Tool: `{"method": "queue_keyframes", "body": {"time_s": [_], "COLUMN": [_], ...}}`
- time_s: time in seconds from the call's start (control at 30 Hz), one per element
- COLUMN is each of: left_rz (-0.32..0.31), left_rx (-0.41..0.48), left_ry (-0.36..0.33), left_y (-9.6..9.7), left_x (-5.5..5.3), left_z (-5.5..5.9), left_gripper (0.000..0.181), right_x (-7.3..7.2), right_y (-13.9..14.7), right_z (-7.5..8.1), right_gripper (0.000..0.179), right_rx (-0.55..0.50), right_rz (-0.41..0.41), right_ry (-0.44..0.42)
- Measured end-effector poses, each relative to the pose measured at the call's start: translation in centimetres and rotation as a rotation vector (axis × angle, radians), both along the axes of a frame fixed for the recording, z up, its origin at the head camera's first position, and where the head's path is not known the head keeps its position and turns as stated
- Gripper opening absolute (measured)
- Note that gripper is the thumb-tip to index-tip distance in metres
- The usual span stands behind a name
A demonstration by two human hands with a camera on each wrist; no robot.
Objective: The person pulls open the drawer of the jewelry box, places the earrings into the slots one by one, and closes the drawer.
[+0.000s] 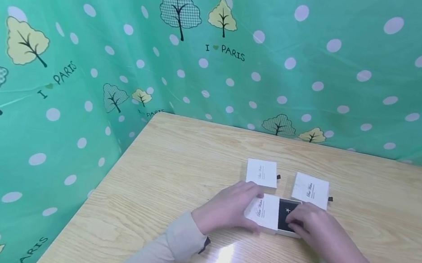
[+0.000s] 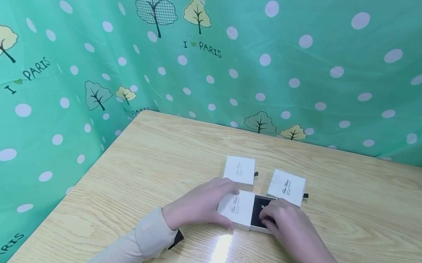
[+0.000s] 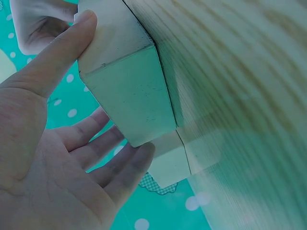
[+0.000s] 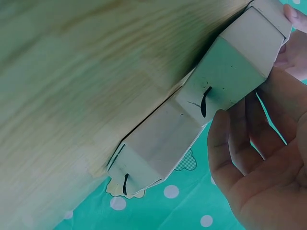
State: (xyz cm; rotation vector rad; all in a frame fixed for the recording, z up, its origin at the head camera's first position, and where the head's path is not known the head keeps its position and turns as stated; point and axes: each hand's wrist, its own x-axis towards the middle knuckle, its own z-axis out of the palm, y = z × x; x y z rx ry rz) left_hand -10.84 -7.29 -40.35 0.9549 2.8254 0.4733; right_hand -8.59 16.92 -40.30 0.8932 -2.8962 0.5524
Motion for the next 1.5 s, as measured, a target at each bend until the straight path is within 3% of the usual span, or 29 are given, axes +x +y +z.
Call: {"method": "queue_keyframes", "body": {"time_s": [0.6,0.9,1.13,1.3,1.5], "left_rz": [0.002,0.002,0.003,0.005,0.004], "left_rx": [-0.007,-0.016,-0.006,0.002,0.005], "left_ry": [-0.015,-0.016,-0.017,-0.019,-0.013], "left_y": [0.2,0.2,0.1,0.0,-0.1], "left_x": [0.0,0.1,0.1,0.0,0.0], "left_z": [-0.3,-0.3,-0.2,-0.2,-0.1], "left_gripper": [0.076,0.077,0.078,0.079,0.079], "right_x": [0.1,0.3,0.2,0.2,0.1], "right_y": [0.1,1.1,2.0,2.6,2.9], "right_z": [-0.1,0.5,0.5,0.2,-0.1], "right_gripper": [0.018,0.022,0.025,0.027,0.034], "right_rx": [0.008,-0.046,-0.088,-0.124,-0.114], "right_rz": [0.003,-0.042,-0.088,-0.085,-0.085], "right_ry": [0.018,0.029,-0.014,0.022,-0.046]}}
